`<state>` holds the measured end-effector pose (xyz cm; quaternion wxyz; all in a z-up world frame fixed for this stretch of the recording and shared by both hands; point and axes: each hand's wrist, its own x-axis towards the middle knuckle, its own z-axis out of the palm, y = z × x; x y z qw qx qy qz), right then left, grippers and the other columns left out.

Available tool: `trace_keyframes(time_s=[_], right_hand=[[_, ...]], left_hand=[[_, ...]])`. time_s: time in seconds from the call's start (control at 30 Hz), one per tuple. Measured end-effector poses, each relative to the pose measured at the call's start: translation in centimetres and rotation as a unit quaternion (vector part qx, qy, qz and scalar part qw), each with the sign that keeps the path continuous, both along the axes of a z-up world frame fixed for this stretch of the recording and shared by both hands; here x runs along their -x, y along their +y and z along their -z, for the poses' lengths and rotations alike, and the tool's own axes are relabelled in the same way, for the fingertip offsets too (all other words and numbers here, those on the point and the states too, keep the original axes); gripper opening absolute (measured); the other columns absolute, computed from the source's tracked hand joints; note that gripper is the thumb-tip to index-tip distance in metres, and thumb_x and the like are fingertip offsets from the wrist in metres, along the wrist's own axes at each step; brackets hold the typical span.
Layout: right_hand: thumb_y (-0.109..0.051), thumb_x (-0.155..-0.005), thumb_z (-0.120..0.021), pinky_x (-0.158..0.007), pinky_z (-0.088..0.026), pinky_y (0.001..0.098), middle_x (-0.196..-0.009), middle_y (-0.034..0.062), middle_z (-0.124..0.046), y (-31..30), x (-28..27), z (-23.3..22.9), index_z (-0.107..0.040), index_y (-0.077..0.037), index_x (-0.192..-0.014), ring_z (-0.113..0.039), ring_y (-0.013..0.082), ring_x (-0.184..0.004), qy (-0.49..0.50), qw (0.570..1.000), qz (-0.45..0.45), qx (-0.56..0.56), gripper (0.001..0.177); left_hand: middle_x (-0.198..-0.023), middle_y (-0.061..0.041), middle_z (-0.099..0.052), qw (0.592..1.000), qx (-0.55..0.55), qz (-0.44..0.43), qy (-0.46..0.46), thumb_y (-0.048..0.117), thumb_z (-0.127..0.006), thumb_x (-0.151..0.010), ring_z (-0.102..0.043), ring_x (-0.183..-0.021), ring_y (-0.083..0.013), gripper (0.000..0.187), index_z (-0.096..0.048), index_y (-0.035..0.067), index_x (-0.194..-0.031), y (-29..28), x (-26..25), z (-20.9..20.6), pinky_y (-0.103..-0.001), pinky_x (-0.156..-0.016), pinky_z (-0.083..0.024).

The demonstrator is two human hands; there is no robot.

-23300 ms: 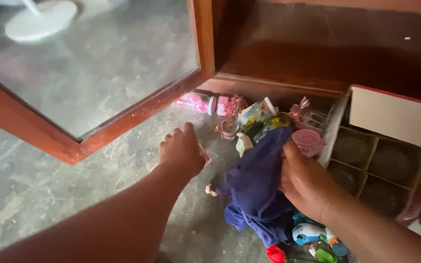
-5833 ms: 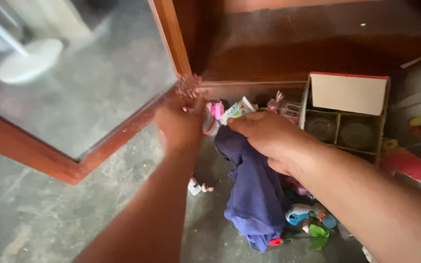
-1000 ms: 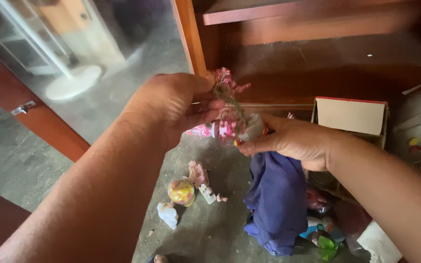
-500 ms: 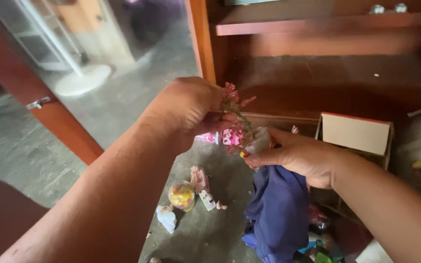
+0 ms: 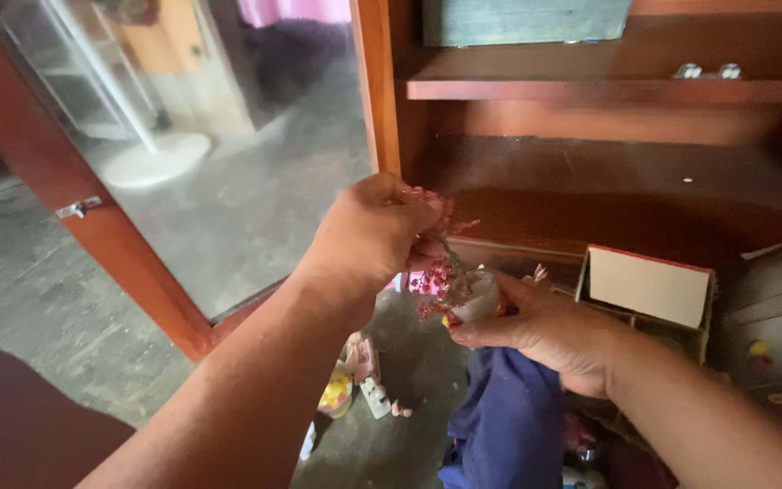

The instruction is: The person wipes several small decorative items with a blue cloth, including a yellow container, a white figurine, a pink-wrapped item, a small flower arrangement, and a pink plastic flower. The items are handled one at a time and placed back on the floor.

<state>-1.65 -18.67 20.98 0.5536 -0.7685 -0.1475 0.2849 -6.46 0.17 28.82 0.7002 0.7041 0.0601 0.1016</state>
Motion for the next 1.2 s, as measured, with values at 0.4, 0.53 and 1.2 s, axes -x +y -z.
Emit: trace_keyframes(time_s=[0.4, 0.53, 1.2], right_hand=[[-0.028, -0.073, -0.083, -0.105, -0.04, 0.0305, -0.116, -0.0014, -0.074, 0.0, -0.1, -1.7, -0.062, -0.02, -0.132, -0.063, 0.01, -0.113, 0.051, 0.998, 0.007, -0.036, 0.064], [-0.027, -0.074, -0.081, -0.102, -0.045, 0.0332, -0.113, 0.0003, -0.071, -0.2, -0.2, -1.3, -0.063, -0.017, -0.131, -0.063, 0.013, -0.107, 0.051, 0.996, 0.001, -0.067, 0.061], [-0.035, -0.072, -0.08, -0.097, -0.046, 0.0333, -0.106, 0.0004, -0.069, 1.4, 0.7, -0.2, -0.064, -0.015, -0.128, -0.061, 0.0135, -0.102, 0.021, 0.998, -0.036, -0.055, 0.061]], left_hand=[[-0.094, -0.009, -0.069, 0.991, 0.109, 0.074, 0.007, 0.0, -0.052, -0.091, -0.068, -0.079, -0.0187, 0.024, -0.062, 0.002, -0.112, 0.7, -0.4, -1.1, -0.032, -0.075, -0.063], [-0.092, -0.008, -0.069, 0.991, 0.098, 0.088, 0.003, 0.002, -0.056, -0.091, -0.068, -0.078, -0.0167, 0.022, -0.064, 0.0, -0.112, 0.4, -0.3, -1.0, -0.03, -0.074, -0.062], [-0.083, -0.006, -0.075, 0.991, -0.096, 0.005, -0.095, -0.002, -0.069, -0.085, -0.071, -0.064, -0.0108, 0.01, -0.072, 0.0, -0.094, 0.9, -1.0, -0.5, -0.025, -0.053, -0.06]])
